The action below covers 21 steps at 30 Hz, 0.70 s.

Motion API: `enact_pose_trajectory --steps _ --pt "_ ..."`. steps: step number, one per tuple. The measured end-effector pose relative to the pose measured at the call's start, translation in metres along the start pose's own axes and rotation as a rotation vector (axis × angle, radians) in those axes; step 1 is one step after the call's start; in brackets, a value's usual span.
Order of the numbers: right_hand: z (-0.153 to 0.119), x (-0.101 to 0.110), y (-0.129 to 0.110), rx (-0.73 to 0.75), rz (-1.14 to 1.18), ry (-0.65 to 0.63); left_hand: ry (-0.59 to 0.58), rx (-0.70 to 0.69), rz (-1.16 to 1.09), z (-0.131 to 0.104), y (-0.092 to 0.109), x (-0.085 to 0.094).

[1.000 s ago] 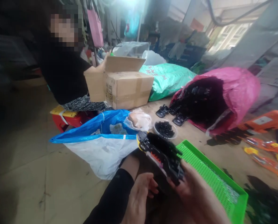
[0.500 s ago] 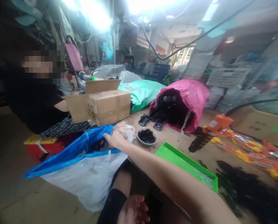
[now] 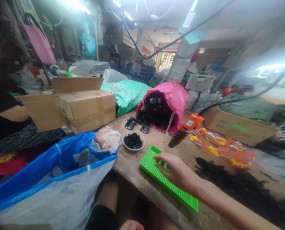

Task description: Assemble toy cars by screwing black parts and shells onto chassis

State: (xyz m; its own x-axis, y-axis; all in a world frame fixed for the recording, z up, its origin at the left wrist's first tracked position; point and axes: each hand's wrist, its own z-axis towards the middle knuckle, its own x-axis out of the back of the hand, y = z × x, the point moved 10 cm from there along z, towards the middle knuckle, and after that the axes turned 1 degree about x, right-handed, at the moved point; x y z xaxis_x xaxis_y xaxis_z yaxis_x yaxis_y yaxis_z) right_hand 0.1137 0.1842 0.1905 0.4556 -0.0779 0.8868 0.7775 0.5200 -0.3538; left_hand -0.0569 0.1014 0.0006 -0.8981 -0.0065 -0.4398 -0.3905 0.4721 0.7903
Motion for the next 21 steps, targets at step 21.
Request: enact_pose_trajectory --steps 21 --pt "0.170 -0.060 0.203 0.096 -0.275 -0.036 -0.132 -0.199 -0.107 0.185 0.210 0.038"
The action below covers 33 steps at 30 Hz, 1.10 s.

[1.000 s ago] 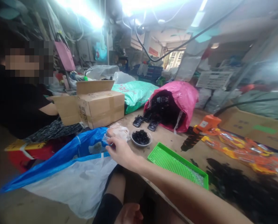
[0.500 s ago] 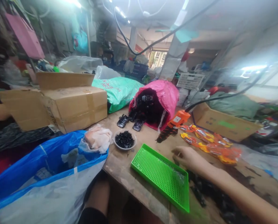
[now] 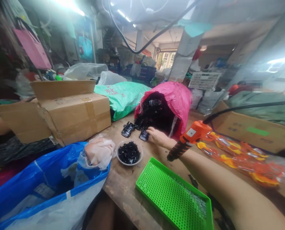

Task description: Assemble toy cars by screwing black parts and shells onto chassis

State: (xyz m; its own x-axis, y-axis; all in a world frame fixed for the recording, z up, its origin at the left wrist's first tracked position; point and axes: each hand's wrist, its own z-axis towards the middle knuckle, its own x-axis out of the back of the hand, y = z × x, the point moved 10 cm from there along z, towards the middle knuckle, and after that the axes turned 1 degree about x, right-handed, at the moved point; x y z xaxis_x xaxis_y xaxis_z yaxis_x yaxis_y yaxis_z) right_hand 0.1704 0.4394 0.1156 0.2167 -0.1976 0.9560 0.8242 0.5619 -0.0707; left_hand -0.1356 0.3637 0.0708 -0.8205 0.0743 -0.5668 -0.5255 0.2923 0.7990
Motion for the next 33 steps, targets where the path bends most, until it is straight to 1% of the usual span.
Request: enact_pose_trajectory --steps 2,5,8,11,14,16,18,20,22,23,24,25,27,28,29,30,31,33 --pt "0.005 -0.004 0.002 0.018 -0.003 -0.014 -0.008 -0.012 0.006 0.000 0.003 -0.004" --pt "-0.001 0.002 0.002 0.020 -0.013 0.001 -0.023 -0.008 0.018 -0.001 0.006 -0.009" --pt "-0.019 0.020 0.000 0.001 -0.029 0.025 -0.034 0.013 0.026 -0.003 0.005 -0.012" --pt "-0.049 0.047 0.002 -0.077 -0.060 0.051 -0.039 0.035 0.028 -0.007 0.003 -0.015" --pt "-0.091 0.079 0.013 -0.210 -0.099 0.058 -0.044 0.056 0.023 -0.011 0.003 -0.019" --pt "-0.128 0.103 0.022 -0.312 -0.125 0.049 -0.054 0.080 0.023 -0.015 0.000 -0.025" --pt "-0.169 0.130 0.031 -0.423 -0.156 0.053 -0.071 0.111 0.027 -0.023 -0.008 -0.034" --pt "-0.211 0.159 0.036 -0.529 -0.195 0.078 -0.096 0.152 0.034 -0.035 -0.025 -0.044" --pt "-0.250 0.186 0.033 -0.637 -0.200 0.109 -0.128 0.204 0.044 -0.052 -0.051 -0.057" --pt "-0.268 0.196 0.028 -0.694 -0.158 0.115 -0.147 0.233 0.052 -0.061 -0.067 -0.064" --pt "-0.285 0.201 0.020 -0.761 -0.052 0.109 -0.165 0.266 0.058 -0.071 -0.084 -0.071" --pt "-0.300 0.201 0.009 -0.819 0.112 0.092 -0.184 0.294 0.065 -0.079 -0.101 -0.079" --pt "-0.323 0.185 -0.032 -0.914 0.504 0.003 -0.215 0.343 0.075 -0.092 -0.132 -0.096" --pt "-0.330 0.175 -0.059 -0.944 0.696 -0.029 -0.231 0.361 0.078 -0.095 -0.145 -0.105" --pt "-0.332 0.164 -0.090 -0.936 0.881 -0.054 -0.242 0.378 0.082 -0.098 -0.156 -0.114" --pt "-0.332 0.150 -0.124 -0.922 1.055 -0.114 -0.254 0.392 0.085 -0.100 -0.165 -0.122" --pt "-0.332 0.136 -0.155 -0.921 1.206 -0.150 -0.263 0.408 0.088 -0.102 -0.172 -0.129" --pt "-0.332 0.104 -0.207 -0.968 1.454 -0.222 -0.280 0.432 0.100 -0.109 -0.185 -0.140"
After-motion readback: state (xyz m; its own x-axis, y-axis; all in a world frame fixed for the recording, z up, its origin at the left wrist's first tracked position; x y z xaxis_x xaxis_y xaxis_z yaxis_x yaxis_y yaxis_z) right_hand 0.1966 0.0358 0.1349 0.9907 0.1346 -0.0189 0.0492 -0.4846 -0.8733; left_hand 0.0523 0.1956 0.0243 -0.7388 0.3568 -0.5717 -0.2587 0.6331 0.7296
